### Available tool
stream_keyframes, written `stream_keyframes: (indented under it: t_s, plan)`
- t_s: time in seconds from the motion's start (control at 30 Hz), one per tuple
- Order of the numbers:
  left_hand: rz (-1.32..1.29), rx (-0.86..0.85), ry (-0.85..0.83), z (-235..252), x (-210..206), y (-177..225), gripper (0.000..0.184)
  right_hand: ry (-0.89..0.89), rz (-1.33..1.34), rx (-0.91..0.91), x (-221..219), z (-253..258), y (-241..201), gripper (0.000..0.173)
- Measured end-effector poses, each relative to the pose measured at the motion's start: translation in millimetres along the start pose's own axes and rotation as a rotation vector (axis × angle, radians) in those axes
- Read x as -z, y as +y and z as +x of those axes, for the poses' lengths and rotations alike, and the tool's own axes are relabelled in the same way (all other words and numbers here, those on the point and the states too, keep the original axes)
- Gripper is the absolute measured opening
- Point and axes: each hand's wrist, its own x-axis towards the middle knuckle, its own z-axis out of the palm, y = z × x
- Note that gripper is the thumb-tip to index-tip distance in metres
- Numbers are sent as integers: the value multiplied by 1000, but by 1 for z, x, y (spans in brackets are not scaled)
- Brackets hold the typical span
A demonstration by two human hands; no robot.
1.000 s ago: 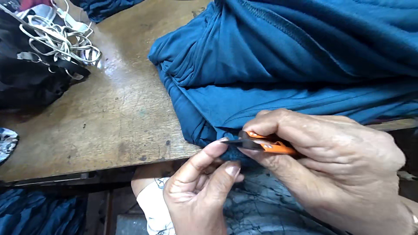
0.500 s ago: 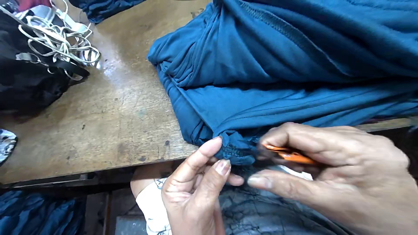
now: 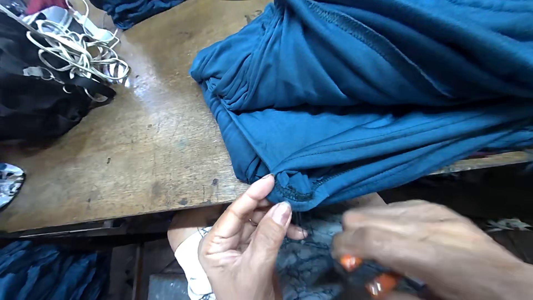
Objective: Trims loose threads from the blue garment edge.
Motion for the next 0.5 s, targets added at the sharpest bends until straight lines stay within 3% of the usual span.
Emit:
stream_keyframes:
  t_s: [0.07,0.2,0.5]
  plan:
    - [-47,54,32,0,-2,2,32,130,-206,-58,5,3,-2,43]
    - [-115,108,56,1,-6,4,34,312,-530,-121,5,1,-2,41]
    - [-156,153,51,0,-8,5,40,375,-575,-57,-4,9,2,36]
